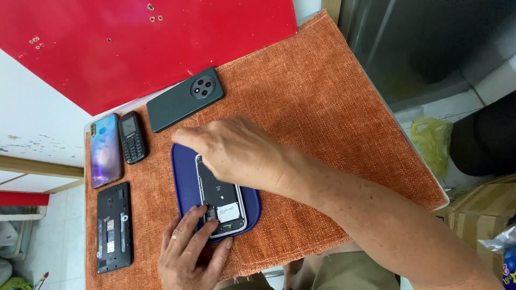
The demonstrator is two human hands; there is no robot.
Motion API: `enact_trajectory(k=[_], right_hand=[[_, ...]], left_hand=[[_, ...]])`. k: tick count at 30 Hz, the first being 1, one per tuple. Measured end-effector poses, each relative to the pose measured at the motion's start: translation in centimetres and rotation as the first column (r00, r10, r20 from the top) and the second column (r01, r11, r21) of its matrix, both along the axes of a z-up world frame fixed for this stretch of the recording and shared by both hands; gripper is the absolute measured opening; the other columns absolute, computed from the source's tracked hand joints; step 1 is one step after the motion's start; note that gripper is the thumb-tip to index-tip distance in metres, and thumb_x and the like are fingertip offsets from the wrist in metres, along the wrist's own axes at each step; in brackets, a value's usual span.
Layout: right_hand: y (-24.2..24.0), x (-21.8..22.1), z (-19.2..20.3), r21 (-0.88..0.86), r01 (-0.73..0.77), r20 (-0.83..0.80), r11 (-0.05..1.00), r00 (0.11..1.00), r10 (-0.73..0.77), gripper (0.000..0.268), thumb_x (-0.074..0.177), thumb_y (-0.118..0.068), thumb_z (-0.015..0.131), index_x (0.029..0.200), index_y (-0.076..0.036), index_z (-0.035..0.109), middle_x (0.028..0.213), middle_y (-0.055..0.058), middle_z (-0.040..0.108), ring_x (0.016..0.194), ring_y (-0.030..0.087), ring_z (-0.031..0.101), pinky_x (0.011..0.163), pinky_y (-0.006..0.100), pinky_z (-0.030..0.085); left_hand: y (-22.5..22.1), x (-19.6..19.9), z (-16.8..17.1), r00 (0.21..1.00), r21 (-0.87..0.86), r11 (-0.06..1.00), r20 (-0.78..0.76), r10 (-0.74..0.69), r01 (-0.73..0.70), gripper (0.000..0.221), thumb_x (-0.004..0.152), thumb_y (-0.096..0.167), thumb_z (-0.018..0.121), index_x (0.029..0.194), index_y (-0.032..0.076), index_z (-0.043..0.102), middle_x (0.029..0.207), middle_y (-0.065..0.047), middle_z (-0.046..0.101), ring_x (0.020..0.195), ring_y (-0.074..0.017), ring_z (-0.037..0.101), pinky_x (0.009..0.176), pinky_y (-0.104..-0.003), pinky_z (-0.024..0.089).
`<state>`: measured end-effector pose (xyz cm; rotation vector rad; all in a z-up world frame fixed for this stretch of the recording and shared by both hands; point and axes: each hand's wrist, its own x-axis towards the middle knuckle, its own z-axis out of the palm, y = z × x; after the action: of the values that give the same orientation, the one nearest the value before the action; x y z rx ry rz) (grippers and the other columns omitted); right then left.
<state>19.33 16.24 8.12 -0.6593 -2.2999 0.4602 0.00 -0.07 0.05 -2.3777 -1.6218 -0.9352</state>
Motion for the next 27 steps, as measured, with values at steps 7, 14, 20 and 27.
enact_trajectory(k=[7, 14, 20, 27], right_hand=[[-0.2, 0.06, 0.06, 0.015, 0.068, 0.042, 0.998, 0.997, -0.068, 0.025, 0.09, 0.016, 0.05, 0.101, -0.007, 0.052, 0.057, 0.006, 0.058, 0.046, 0.027, 0.061, 0.04, 0.046, 0.046], [-0.17, 0.05, 0.12, -0.039, 0.034, 0.001, 0.999, 0.999, -0.034, 0.046, 0.087, 0.004, 0.06, 0.132, -0.005, 0.053, 0.096, 0.014, 0.075, 0.069, 0.037, 0.071, 0.056, 0.052, 0.056], [-0.11, 0.01, 0.1, -0.134, 0.046, 0.005, 0.99, 0.999, -0.046, 0.048, 0.083, 0.009, 0.054, 0.127, -0.009, 0.057, 0.089, 0.015, 0.075, 0.074, 0.038, 0.071, 0.061, 0.051, 0.054], [0.05, -0.18, -0.25, -0.112, 0.022, -0.045, 0.993, 0.999, -0.028, 0.05, 0.085, 0.009, 0.055, 0.132, -0.008, 0.058, 0.096, 0.017, 0.077, 0.074, 0.039, 0.072, 0.061, 0.05, 0.054]], left_hand=[[0.04, -0.22, -0.44, 1.0, 0.009, 1.0, -0.006, -0.003, 0.003, 0.036, 0.08, 0.035, 0.082, 0.108, 0.013, 0.074, 0.13, -0.01, 0.07, 0.123, -0.0273, 0.068, 0.109, -0.049, 0.05], [-0.02, -0.04, -0.24, 1.0, 0.011, 1.0, 0.006, -0.004, 0.004, 0.037, 0.079, 0.034, 0.083, 0.107, 0.013, 0.074, 0.13, -0.011, 0.07, 0.122, -0.0283, 0.07, 0.107, -0.049, 0.051], [-0.09, 0.15, -0.05, 1.0, -0.016, 1.0, 0.006, 0.013, -0.013, 0.036, 0.079, 0.034, 0.082, 0.108, 0.014, 0.074, 0.131, -0.01, 0.07, 0.124, -0.0259, 0.068, 0.11, -0.048, 0.049], [-0.16, 0.23, 0.12, 1.0, -0.034, 0.999, 0.02, 0.02, -0.019, 0.038, 0.078, 0.034, 0.082, 0.109, 0.013, 0.074, 0.131, -0.01, 0.07, 0.125, -0.0274, 0.068, 0.111, -0.05, 0.049]])
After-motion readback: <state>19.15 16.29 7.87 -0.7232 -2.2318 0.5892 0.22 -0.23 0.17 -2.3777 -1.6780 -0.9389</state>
